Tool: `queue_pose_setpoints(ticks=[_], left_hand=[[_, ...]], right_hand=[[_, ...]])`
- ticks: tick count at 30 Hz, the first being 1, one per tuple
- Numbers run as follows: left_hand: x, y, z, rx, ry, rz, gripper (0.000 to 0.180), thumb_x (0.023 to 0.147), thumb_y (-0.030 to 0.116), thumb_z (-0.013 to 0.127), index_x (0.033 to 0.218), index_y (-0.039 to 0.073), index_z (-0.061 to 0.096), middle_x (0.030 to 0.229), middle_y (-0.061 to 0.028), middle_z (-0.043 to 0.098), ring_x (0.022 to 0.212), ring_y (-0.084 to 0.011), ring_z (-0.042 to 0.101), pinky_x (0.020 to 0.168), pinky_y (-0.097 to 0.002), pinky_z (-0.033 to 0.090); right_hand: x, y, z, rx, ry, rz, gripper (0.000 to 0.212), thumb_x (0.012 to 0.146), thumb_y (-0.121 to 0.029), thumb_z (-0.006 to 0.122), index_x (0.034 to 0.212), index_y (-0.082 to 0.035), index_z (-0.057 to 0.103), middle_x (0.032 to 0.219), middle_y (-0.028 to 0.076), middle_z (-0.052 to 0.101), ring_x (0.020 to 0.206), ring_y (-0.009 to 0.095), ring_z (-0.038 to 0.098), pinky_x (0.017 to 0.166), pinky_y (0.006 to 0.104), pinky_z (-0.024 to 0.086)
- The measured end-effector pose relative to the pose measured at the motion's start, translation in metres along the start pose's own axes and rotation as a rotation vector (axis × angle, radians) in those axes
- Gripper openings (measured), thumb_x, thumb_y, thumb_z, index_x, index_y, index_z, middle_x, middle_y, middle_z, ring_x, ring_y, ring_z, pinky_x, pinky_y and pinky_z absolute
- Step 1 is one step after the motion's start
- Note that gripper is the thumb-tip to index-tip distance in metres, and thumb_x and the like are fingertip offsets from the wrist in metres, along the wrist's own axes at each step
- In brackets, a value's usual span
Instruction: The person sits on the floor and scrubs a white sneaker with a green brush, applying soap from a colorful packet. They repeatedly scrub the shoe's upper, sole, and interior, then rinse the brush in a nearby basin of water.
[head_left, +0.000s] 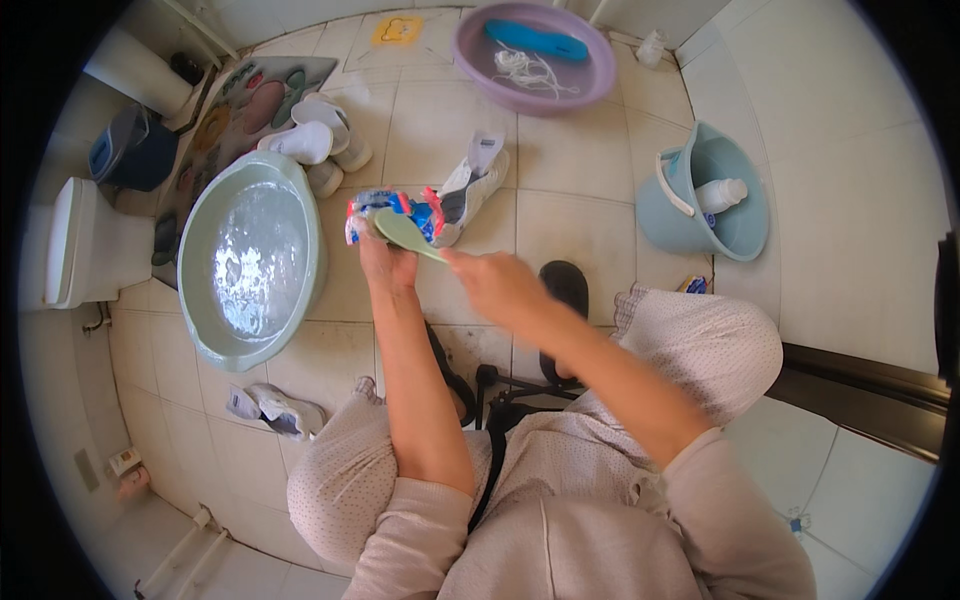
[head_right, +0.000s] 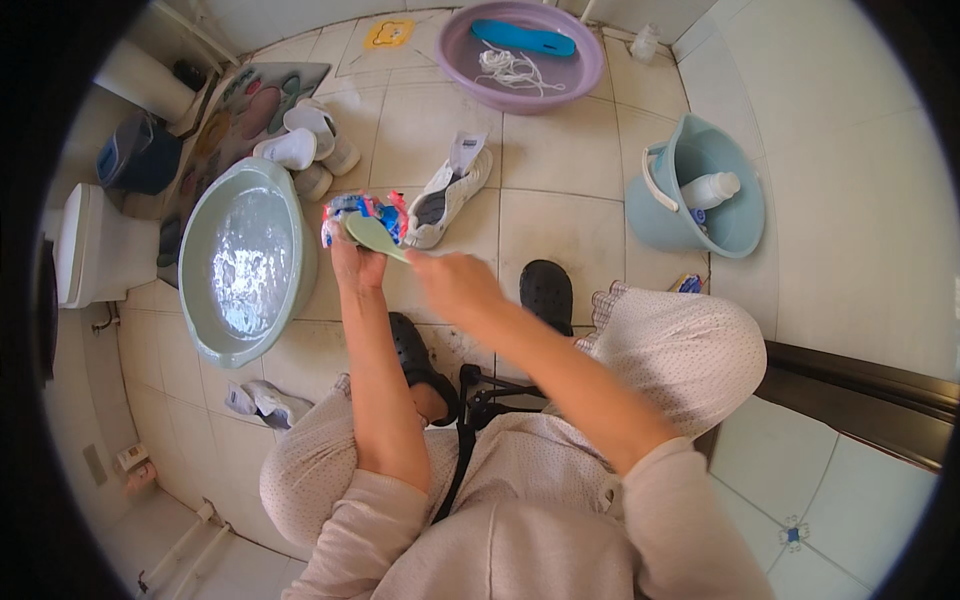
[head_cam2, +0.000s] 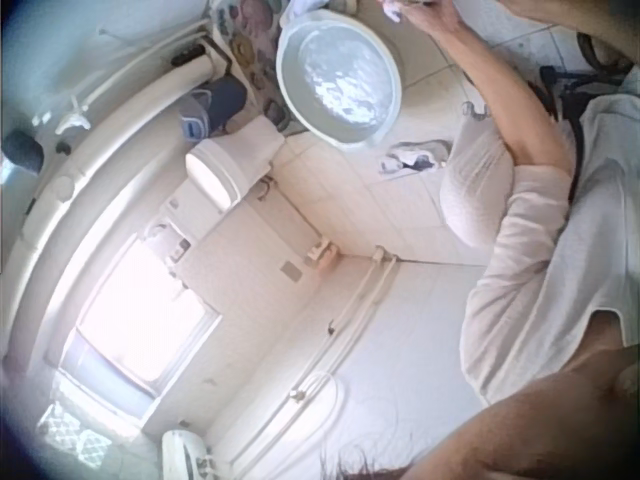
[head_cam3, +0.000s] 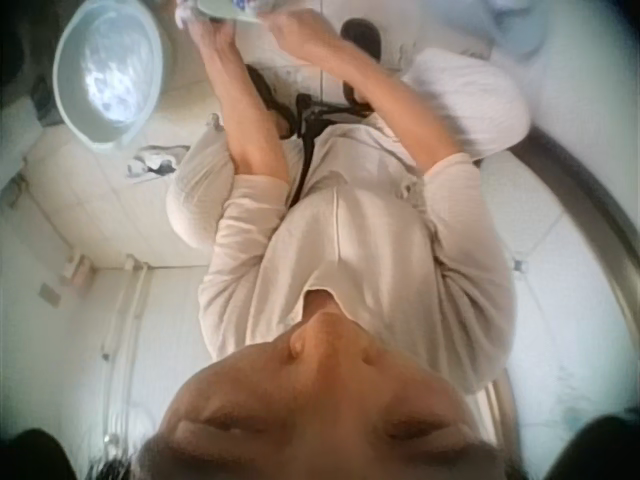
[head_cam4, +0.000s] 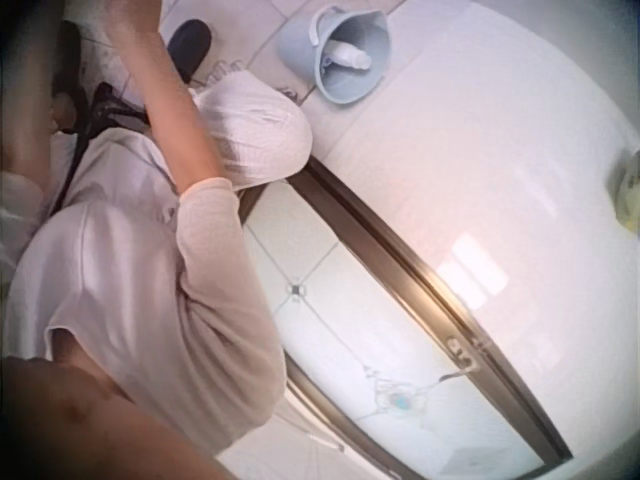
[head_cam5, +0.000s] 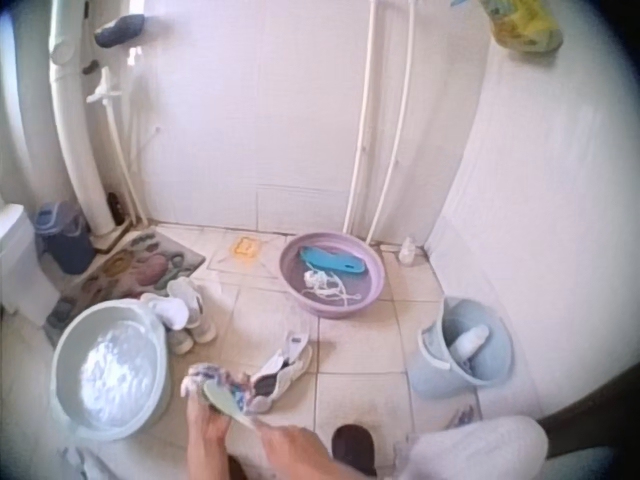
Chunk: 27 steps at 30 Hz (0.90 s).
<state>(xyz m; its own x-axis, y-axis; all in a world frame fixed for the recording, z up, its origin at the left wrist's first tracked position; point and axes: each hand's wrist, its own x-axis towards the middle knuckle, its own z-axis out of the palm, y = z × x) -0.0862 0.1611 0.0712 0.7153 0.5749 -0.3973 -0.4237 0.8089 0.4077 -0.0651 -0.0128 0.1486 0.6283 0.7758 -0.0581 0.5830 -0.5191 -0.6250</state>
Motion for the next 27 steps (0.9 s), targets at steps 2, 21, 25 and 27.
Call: queue_pose_setpoints(ticks=[2, 21, 25, 27], left_hand=[[-0.004, 0.004, -0.007, 0.032, -0.068, -0.058, 0.047, 0.098, 0.04, 0.027, 0.121, 0.005, 0.046, 0.117, -0.0108, 0.055, 0.108, -0.0263, 0.052, 0.095, -0.0436, 0.043], [0.001, -0.014, -0.01, -0.19, 0.168, -0.142, 0.044, 0.095, 0.042, 0.034, 0.117, 0.008, 0.05, 0.112, -0.0099, 0.058, 0.099, -0.0279, 0.056, 0.08, -0.0478, 0.05], [-0.001, -0.026, -0.005, -0.275, 0.189, -0.135, 0.048, 0.095, 0.046, 0.031, 0.12, 0.007, 0.046, 0.116, -0.0097, 0.055, 0.102, -0.0272, 0.056, 0.086, -0.0451, 0.05], [-0.006, -0.027, 0.004, -0.181, 0.303, -0.152, 0.055, 0.093, 0.052, 0.031, 0.124, 0.008, 0.043, 0.119, -0.0091, 0.054, 0.106, -0.0264, 0.055, 0.089, -0.0441, 0.048]], right_hand=[[0.006, -0.004, -0.028, -0.078, -0.053, 0.05, 0.03, 0.087, -0.014, 0.046, 0.114, -0.012, 0.058, 0.069, 0.021, 0.059, 0.061, 0.038, 0.058, 0.055, 0.0471, 0.044], [-0.013, -0.015, -0.028, 0.007, -0.019, 0.136, 0.03, 0.087, -0.016, 0.049, 0.116, -0.016, 0.059, 0.071, 0.018, 0.06, 0.064, 0.036, 0.058, 0.058, 0.0421, 0.045], [-0.006, -0.012, -0.035, 0.061, 0.042, 0.237, 0.029, 0.088, -0.017, 0.049, 0.115, -0.016, 0.06, 0.07, 0.019, 0.059, 0.063, 0.036, 0.058, 0.058, 0.0425, 0.045], [-0.006, -0.016, -0.034, 0.059, 0.059, 0.209, 0.028, 0.088, -0.018, 0.049, 0.113, -0.014, 0.06, 0.069, 0.019, 0.06, 0.064, 0.037, 0.058, 0.057, 0.0453, 0.045]])
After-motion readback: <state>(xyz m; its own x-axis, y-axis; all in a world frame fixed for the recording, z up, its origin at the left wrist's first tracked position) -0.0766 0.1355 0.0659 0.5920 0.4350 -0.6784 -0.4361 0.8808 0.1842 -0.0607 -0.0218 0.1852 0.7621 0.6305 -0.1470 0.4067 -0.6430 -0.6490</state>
